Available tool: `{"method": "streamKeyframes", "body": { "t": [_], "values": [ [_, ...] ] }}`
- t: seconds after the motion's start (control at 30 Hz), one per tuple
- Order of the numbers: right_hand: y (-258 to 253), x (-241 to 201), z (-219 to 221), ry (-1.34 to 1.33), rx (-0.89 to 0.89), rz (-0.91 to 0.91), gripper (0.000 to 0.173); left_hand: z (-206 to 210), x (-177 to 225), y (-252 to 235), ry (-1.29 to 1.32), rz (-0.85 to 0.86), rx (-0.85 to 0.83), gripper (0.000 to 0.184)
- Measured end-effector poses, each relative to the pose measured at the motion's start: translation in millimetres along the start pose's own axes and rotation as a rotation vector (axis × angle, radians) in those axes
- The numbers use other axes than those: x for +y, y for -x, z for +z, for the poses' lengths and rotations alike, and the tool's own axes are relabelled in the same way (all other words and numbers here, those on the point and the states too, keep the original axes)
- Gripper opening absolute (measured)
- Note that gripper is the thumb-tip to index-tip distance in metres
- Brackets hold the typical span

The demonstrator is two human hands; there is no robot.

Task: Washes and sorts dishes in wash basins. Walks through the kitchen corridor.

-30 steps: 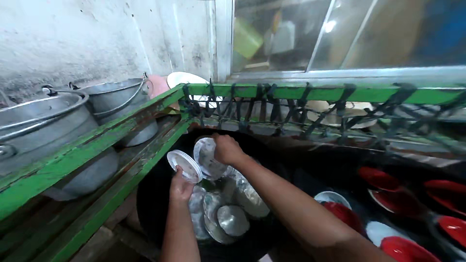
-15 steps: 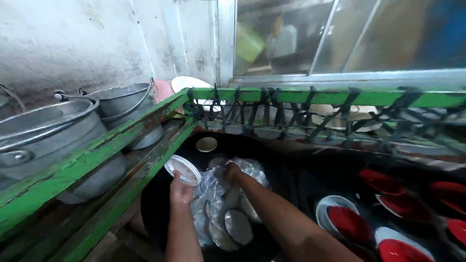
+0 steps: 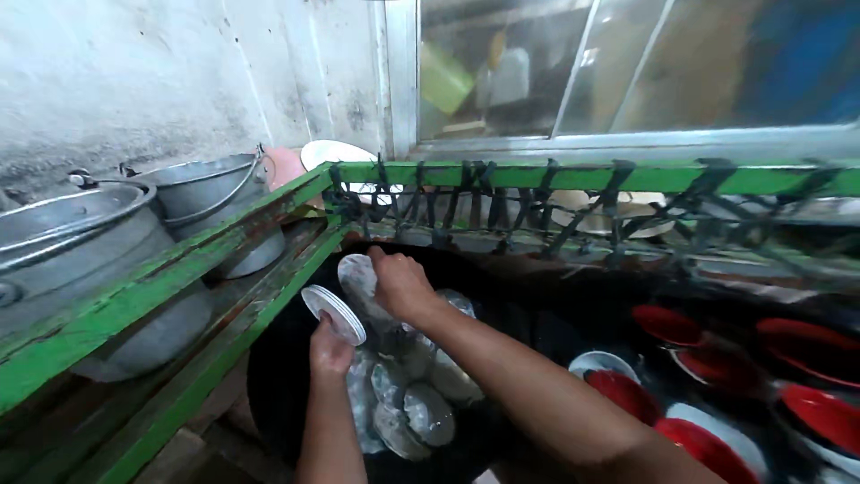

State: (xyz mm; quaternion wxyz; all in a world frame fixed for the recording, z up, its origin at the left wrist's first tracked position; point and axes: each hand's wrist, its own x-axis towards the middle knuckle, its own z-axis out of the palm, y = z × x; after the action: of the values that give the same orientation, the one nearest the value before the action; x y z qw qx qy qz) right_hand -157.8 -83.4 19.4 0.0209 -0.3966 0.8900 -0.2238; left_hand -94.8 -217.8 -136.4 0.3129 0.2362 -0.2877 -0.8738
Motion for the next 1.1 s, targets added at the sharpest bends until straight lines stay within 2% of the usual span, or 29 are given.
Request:
{"method": "streamKeyframes", "body": {
  "t": [0.17,0.3,0.4,0.47,0.5,0.53,0.6,0.67,0.73,0.83,0.97,1.03,1.1],
  "values": [
    [-6,-12,22,0.017,0.08,-0.105,0.039,11,-5,14,0.062,-0.016,0.032,0.032],
    [-24,-5,49,-0.112,0.057,-0.181,0.045,4,-7,7,0.05,0.022,-0.011,0.032],
    [-34,4,56,-0.492,0.023,-0.243,0.047,-3,-11,-1,-0.013,0.04,0.036,0.026],
    [-36,13,57,-0.878,-0.065,-0.204,0.042,-4,-10,1,0.102,0.024,0.019,0.03],
    [-35,21,59,-0.929,-0.087,-0.157,0.038,-6,-9,0,0.179,0.005,-0.013,0.033],
    [-35,33,67,-0.822,-0.077,-0.133,0.032,-10,-8,-3,0.263,-0.017,-0.056,0.037],
    [-29,60,96,-0.4,-0.156,-0.178,0.019,-19,-6,-8,0.408,-0.043,-0.151,0.046],
    [-14,65,117,-0.085,-0.417,-0.28,0.024,-21,-2,-11,0.47,-0.041,-0.167,0.048],
    [3,64,138,0.053,-0.544,-0.415,0.03,-16,3,-7,0.436,-0.035,-0.091,0.042],
    [11,59,150,0.148,-0.629,-0.494,0.037,-9,8,0,0.307,-0.01,0.043,0.029],
    [-2,72,140,0.08,-0.542,-0.586,0.029,-7,9,4,0.199,0.039,0.126,0.024],
    [-12,79,120,-0.004,-0.51,-0.556,0.023,-8,8,5,0.159,0.06,0.141,0.025],
    [-28,96,105,-0.082,-0.399,-0.519,0.018,-8,8,3,0.15,0.071,0.156,0.026]
  ]
}}
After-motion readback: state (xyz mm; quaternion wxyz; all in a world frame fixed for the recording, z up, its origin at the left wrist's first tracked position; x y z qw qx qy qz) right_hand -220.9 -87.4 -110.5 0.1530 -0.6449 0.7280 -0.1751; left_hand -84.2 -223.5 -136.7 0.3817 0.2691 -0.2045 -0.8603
